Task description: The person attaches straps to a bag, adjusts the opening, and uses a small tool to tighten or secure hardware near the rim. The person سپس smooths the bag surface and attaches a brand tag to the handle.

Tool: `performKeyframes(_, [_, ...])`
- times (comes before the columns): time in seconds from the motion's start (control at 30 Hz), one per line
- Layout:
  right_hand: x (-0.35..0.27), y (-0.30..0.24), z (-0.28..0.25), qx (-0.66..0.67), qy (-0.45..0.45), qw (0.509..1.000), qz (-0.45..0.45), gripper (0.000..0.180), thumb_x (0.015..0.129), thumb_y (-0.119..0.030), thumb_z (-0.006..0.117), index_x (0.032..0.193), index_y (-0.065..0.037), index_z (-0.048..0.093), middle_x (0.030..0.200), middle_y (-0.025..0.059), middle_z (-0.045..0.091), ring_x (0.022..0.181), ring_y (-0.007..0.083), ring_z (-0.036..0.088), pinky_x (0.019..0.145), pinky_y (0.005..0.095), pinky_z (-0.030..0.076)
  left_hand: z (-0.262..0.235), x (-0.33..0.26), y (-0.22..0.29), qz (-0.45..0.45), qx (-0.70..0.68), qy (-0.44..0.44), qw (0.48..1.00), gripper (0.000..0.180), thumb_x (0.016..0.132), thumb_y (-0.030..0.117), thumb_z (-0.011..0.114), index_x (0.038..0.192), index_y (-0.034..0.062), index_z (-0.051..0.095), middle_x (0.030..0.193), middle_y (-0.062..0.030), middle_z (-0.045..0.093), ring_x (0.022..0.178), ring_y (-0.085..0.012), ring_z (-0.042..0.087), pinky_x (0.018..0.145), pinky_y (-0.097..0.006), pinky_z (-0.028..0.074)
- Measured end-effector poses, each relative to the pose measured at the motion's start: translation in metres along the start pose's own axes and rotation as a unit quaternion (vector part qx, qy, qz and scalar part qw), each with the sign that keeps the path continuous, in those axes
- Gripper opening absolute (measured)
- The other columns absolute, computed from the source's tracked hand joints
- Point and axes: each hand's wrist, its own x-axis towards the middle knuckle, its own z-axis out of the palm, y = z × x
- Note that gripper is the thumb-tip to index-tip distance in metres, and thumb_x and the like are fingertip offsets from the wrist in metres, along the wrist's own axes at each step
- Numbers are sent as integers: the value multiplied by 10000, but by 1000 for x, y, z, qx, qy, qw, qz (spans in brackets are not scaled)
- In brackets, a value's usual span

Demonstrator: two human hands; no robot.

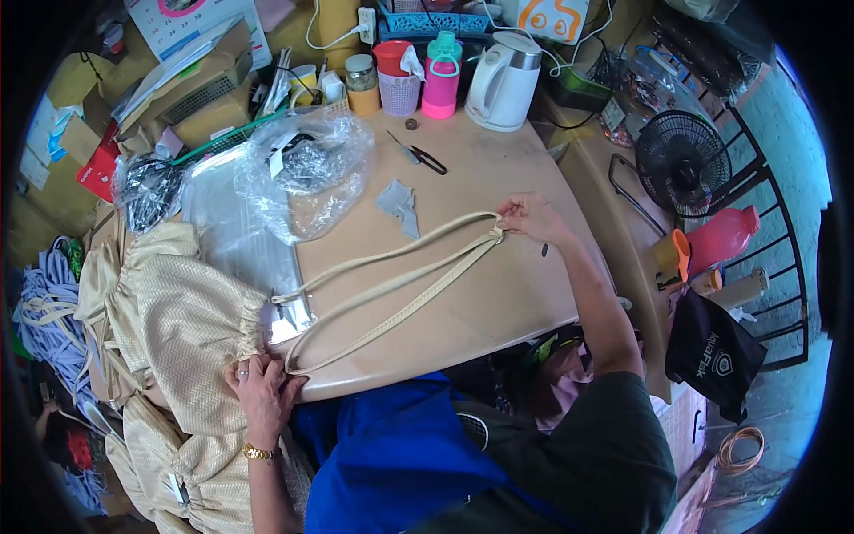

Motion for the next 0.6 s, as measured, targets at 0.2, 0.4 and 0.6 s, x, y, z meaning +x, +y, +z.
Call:
performKeyframes(0.2, [-38, -33, 20, -108, -17, 972, -210, 187, 780, -20, 704, 960, -36, 653, 980, 97, 611, 876, 200, 631, 784, 344, 507, -19, 13, 14, -7, -3, -45, 999, 535, 696, 418, 779, 1110, 108, 642, 1046, -69, 593, 1065, -273, 531, 1057, -510, 283])
performKeyframes(0.4, [-27, 3, 22, -303, -2, 922, -243, 152, 802, -100, 718, 798, -20, 589, 920, 145, 588, 879, 317, 601, 771, 416, 483, -4, 22, 5, 7, -79, -59, 995, 407, 801, 383, 730, 1112, 125, 681, 932, -40, 646, 907, -209, 624, 1054, -487, 286])
performKeyframes(0.6, [-64, -20, 37, -241, 19, 942, -235, 296, 760, -145, 778, 960, -45, 584, 759, 118, 597, 739, 313, 601, 695, 414, 495, -7, 30, 31, 5, -56, 9, 998, 281, 762, 320, 759, 982, 152, 707, 926, -10, 638, 918, -206, 622, 1013, -505, 313])
